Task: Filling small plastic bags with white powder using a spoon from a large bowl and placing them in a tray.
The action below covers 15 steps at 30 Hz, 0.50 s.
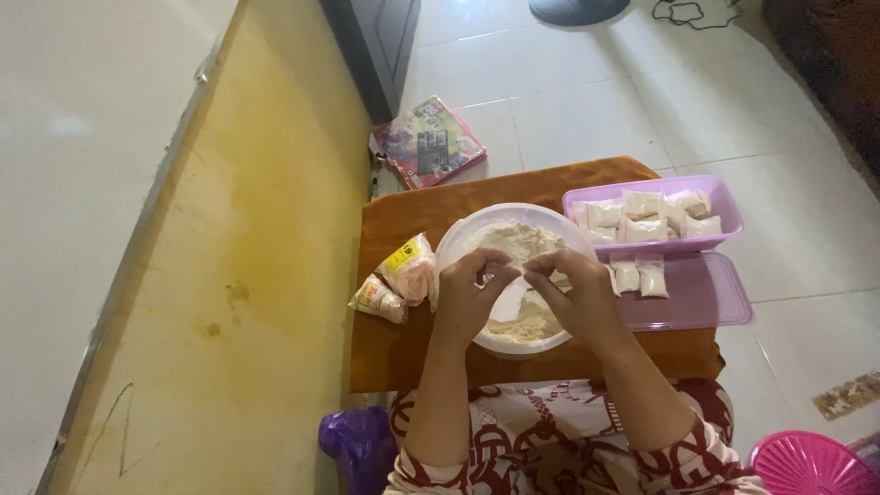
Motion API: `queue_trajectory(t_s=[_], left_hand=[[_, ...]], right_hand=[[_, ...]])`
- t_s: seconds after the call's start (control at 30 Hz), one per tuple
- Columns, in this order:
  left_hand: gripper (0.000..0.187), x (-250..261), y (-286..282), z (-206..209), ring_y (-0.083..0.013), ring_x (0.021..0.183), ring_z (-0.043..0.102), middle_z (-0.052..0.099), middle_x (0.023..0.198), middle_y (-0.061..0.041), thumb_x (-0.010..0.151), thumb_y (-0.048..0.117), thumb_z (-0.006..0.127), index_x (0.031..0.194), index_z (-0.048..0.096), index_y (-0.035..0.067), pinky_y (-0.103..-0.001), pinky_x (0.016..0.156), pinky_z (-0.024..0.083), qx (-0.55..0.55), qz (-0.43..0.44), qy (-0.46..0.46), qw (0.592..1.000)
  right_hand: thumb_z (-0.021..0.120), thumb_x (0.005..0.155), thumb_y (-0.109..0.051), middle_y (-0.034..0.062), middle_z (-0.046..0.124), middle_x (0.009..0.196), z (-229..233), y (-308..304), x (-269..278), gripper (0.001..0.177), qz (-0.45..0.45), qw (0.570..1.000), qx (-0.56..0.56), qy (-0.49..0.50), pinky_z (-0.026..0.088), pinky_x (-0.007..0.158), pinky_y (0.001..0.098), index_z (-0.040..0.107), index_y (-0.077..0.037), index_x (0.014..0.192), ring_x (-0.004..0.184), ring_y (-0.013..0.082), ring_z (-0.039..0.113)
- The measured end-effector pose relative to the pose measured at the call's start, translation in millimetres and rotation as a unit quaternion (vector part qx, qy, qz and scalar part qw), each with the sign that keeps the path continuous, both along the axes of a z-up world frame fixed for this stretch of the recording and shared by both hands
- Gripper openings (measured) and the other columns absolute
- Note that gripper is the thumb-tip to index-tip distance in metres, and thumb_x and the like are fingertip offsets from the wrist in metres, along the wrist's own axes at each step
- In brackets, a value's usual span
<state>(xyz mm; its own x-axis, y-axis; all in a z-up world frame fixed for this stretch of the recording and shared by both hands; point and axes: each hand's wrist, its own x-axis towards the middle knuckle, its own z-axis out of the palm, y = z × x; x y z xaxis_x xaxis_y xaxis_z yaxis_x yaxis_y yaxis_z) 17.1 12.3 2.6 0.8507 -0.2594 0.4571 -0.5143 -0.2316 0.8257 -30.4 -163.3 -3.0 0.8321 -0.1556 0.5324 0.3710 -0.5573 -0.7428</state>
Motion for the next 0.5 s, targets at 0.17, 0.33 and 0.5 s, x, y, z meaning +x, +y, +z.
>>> queue_trajectory(t_s=[0.17,0.33,0.5], left_hand=[[0.019,2,0,-3,-0.0187,0.068,0.070,0.075,0.077,-0.007,0.086,0.024,0.084,0.096,0.075,0.011,-0.030,0.067,0.058,-0.009,0.008,-0.010,1.000],[0.012,1,3,3,-0.0176,0.069,0.073,0.076,0.079,-0.006,0.089,0.019,0.081,0.097,0.077,0.012,-0.031,0.068,0.059,-0.034,0.047,-0.034,0.998],[0.007,3,3,2,-0.0210,0.073,0.075,0.077,0.081,-0.009,0.087,0.011,0.081,0.093,0.078,0.009,-0.032,0.072,0.060,-0.065,0.025,0.007,0.998]], right_hand=[[0.080,0.090,-0.017,0.0027,0.073,0.079,-21,-11,3,0.015,-0.038,0.999,0.007,0.014,0.054,0.081,0.0387,0.074,-0.014,0.104,0.080,0.0218,0.070],[0.077,0.093,-0.014,0.0035,0.073,0.083,-10,-7,1,0.019,-0.045,0.999,0.027,0.010,0.051,0.084,0.0406,0.069,-0.013,0.110,0.082,0.0218,0.068],[0.076,0.094,-0.011,0.0068,0.073,0.084,-19,-10,4,0.016,-0.036,0.999,0.002,0.000,0.054,0.082,0.0407,0.068,-0.010,0.108,0.080,0.0257,0.071]])
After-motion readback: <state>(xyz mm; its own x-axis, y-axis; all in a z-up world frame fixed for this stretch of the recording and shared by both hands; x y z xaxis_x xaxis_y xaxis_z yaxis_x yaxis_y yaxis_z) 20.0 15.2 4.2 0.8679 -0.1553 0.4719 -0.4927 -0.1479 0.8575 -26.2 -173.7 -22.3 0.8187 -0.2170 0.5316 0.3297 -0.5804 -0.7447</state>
